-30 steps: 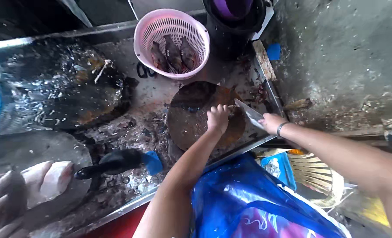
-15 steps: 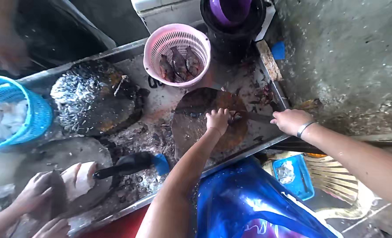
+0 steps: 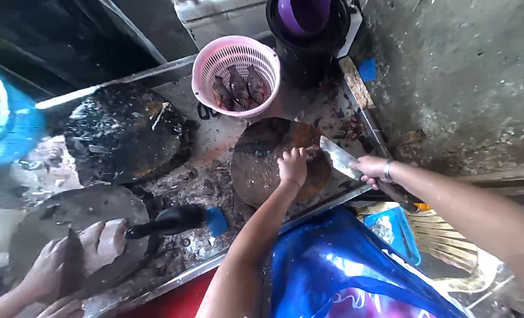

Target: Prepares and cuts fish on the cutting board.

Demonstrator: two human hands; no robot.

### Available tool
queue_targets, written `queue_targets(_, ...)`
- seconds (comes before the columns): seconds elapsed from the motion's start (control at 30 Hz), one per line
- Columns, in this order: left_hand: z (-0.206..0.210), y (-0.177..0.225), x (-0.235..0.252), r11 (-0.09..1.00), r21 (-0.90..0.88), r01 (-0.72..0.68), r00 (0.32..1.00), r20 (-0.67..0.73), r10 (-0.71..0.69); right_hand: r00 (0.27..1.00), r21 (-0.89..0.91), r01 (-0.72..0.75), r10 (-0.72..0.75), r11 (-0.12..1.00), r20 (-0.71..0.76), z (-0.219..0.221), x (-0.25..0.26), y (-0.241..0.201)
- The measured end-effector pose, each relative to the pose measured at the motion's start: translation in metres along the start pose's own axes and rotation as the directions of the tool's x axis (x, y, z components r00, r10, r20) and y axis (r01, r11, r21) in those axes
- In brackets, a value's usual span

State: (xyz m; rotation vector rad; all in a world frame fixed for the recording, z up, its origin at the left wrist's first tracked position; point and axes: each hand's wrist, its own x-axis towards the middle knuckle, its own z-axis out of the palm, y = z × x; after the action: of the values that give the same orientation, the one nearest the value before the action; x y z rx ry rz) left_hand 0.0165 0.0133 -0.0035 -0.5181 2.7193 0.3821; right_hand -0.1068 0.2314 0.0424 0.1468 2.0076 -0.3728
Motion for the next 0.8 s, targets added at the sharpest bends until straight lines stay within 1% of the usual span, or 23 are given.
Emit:
queue_targets(0.03,-0.001,-0.002,0.001,1.000,0.007,-0.003,1.000,0.006,0.003,1.000,0.092,-0.010,0.009,0.996,0.009,0.004,0.006,0.008)
queue_targets(0.07,-0.002,-0.004,0.001,1.000,0.012,-0.012,1.000,0.016,0.012,0.999,0.068,0.031,-0.029,0.997,-0.028,0.007,0.006,0.010)
queue_targets(0.1,-0.005,-0.005,0.003,1.000,0.012,-0.024,0.999,0.028,0.023,0.987,-0.053,0.117,-0.122,0.992,-0.108,0.006,0.002,0.009)
queue_targets(0.13,-0.007,-0.006,0.006,0.999,0.008,-0.031,0.999,0.045,0.030,0.957,-0.193,0.195,-0.229,0.962,-0.178,0.002,-0.008,0.004)
queue_targets(0.17,-0.009,-0.007,0.008,0.999,0.008,-0.037,0.997,0.061,0.036,0.920,-0.290,0.247,-0.318,0.925,-0.228,-0.004,-0.024,-0.005)
queue_targets(0.2,-0.011,-0.007,0.011,0.999,0.009,-0.040,0.996,0.074,0.039,0.885,-0.344,0.285,-0.383,0.895,-0.263,-0.012,-0.042,-0.015)
queue_targets(0.23,-0.013,-0.007,0.013,0.999,0.012,-0.039,0.995,0.088,0.038,0.843,-0.381,0.328,-0.450,0.865,-0.295,-0.018,-0.057,-0.025)
queue_targets(0.3,-0.016,-0.007,0.014,0.999,0.016,-0.036,0.994,0.104,0.034,0.708,-0.385,0.438,-0.576,0.812,-0.409,-0.016,-0.074,-0.035)
queue_targets(0.33,-0.018,-0.006,0.014,0.999,0.021,-0.033,0.994,0.108,0.030,0.638,-0.376,0.482,-0.611,0.792,-0.469,-0.009,-0.074,-0.035)
queue_targets(0.37,-0.019,-0.005,0.013,0.999,0.021,-0.028,0.994,0.108,0.025,0.590,-0.367,0.509,-0.626,0.779,-0.510,0.005,-0.066,-0.031)
queue_targets(0.4,-0.019,-0.004,0.012,1.000,0.019,-0.025,0.994,0.106,0.023,0.588,-0.374,0.503,-0.625,0.779,-0.513,0.021,-0.051,-0.022)
queue_targets(0.43,-0.018,-0.004,0.015,0.999,0.034,-0.023,0.993,0.118,0.019,0.646,-0.388,0.468,-0.607,0.794,-0.463,0.036,-0.032,-0.013)
queue_targets(0.47,-0.017,-0.005,0.017,0.998,0.053,-0.028,0.992,0.128,0.021,0.735,-0.407,0.413,-0.562,0.815,-0.380,0.048,-0.013,-0.004)
queue_targets(0.5,-0.018,-0.005,0.018,0.996,0.071,-0.045,0.990,0.138,0.035,0.806,-0.423,0.365,-0.509,0.829,-0.303,0.056,-0.003,0.004)
queue_targets(0.53,-0.020,-0.005,0.020,0.993,0.096,-0.066,0.988,0.142,0.052,0.845,-0.421,0.346,-0.474,0.839,-0.249,0.057,0.000,0.009)
queue_targets(0.57,-0.025,-0.004,0.024,0.987,0.126,-0.100,0.987,0.134,0.083,0.871,-0.392,0.342,-0.445,0.854,-0.210,0.050,0.000,0.012)
queue_targets(0.63,-0.022,-0.005,0.028,0.952,0.206,-0.227,0.973,0.088,0.213,0.919,-0.234,0.315,-0.357,0.920,-0.166,0.034,0.004,0.030)
queue_targets(0.7,-0.018,-0.003,0.033,0.901,0.252,-0.353,0.934,0.034,0.356,0.938,-0.142,0.241,-0.268,0.960,-0.222,0.019,0.009,0.045)
queue_targets(0.73,-0.015,-0.001,0.033,0.903,0.221,-0.369,0.925,-0.010,0.380,0.940,-0.108,0.210,-0.231,0.972,-0.251,0.015,0.009,0.048)
queue_targets(0.77,-0.010,0.000,0.031,0.923,0.145,-0.357,0.928,-0.058,0.368,0.941,-0.075,0.203,-0.215,0.976,-0.261,0.012,0.007,0.050)
queue_targets(0.8,-0.005,0.002,0.028,0.946,0.057,-0.318,0.943,-0.083,0.322,0.941,-0.046,0.214,-0.219,0.976,-0.258,0.013,0.003,0.049)
